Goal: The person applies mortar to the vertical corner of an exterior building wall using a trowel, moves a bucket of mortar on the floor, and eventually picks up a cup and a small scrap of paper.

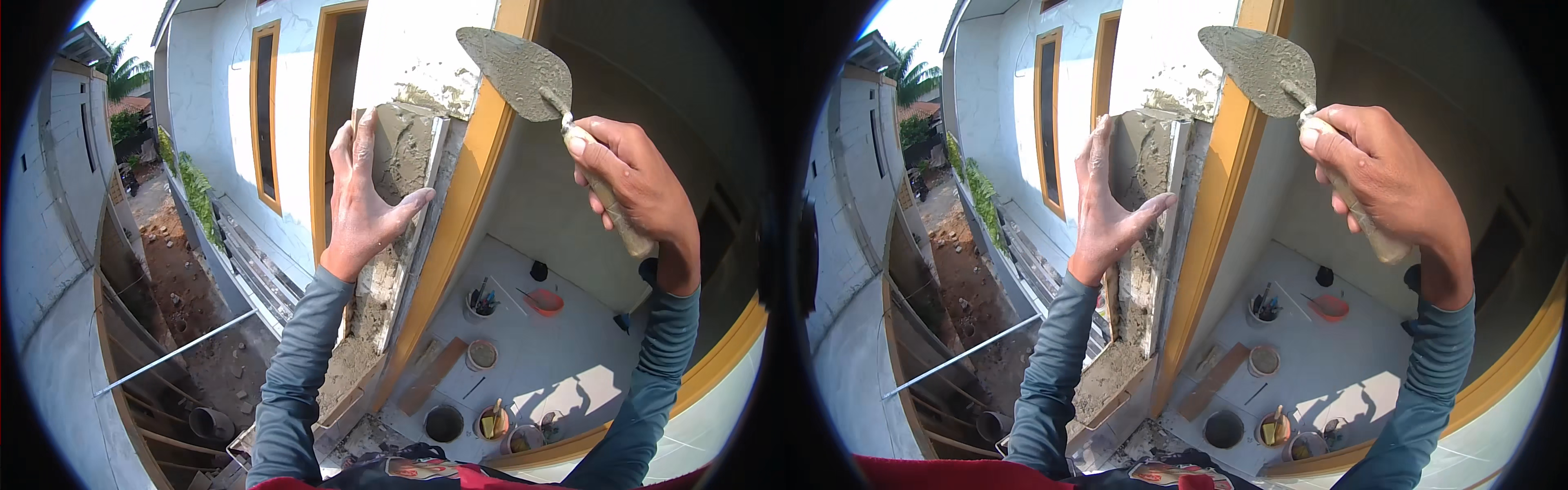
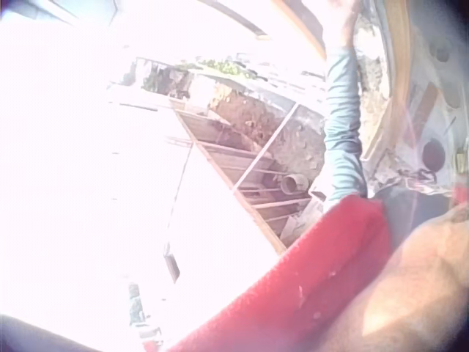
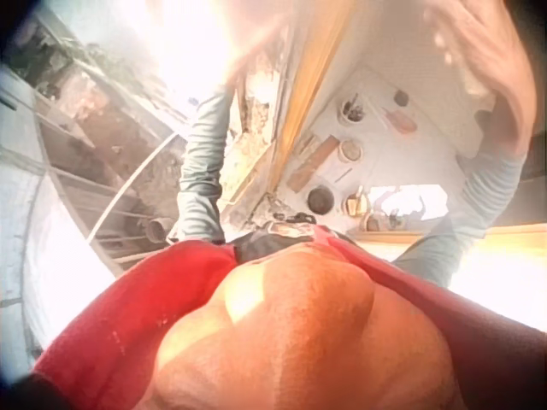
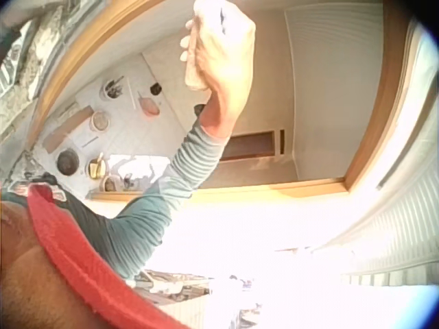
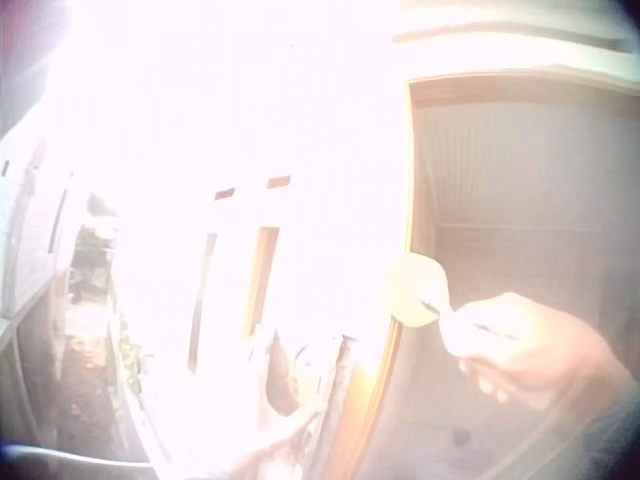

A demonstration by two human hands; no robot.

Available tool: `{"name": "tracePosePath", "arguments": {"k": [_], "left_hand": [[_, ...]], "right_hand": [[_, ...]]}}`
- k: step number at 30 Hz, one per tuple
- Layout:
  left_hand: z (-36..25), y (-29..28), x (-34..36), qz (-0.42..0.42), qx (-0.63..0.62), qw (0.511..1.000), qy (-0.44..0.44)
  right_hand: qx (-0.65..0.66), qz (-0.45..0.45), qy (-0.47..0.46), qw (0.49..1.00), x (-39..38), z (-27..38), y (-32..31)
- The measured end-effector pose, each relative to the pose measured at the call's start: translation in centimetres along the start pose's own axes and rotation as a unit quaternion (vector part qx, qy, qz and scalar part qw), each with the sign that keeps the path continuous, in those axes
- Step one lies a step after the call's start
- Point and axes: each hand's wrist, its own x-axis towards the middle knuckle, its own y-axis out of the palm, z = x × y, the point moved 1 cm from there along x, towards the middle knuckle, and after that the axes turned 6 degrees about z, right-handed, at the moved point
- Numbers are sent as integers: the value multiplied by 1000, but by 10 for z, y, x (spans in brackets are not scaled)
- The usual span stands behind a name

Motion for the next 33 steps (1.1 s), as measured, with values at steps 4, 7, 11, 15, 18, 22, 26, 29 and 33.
{"name": "tracePosePath", "arguments": {"k": [4,7,11,15,18,22,26,29,33], "left_hand": [[5,-5,3,11,-22,1000,6],[21,-5,16,-59,-136,987,64],[28,-14,33,11,-366,931,-13],[51,-21,53,78,-396,914,-43],[64,-21,66,114,-392,911,-62],[70,-18,78,137,-408,899,-79],[72,-27,83,192,-411,884,-113],[76,-23,84,194,-400,890,-104],[76,-23,87,190,-375,902,-100]], "right_hand": [[-87,57,49,993,12,30,3],[-127,99,67,985,15,38,16],[-128,46,33,990,14,42,12],[-149,79,59,984,25,53,17],[-162,100,70,979,31,62,14],[-152,96,26,983,39,53,-3],[-170,122,70,975,40,63,12],[-179,85,67,978,43,68,13],[-229,40,-2,973,61,72,21]]}}
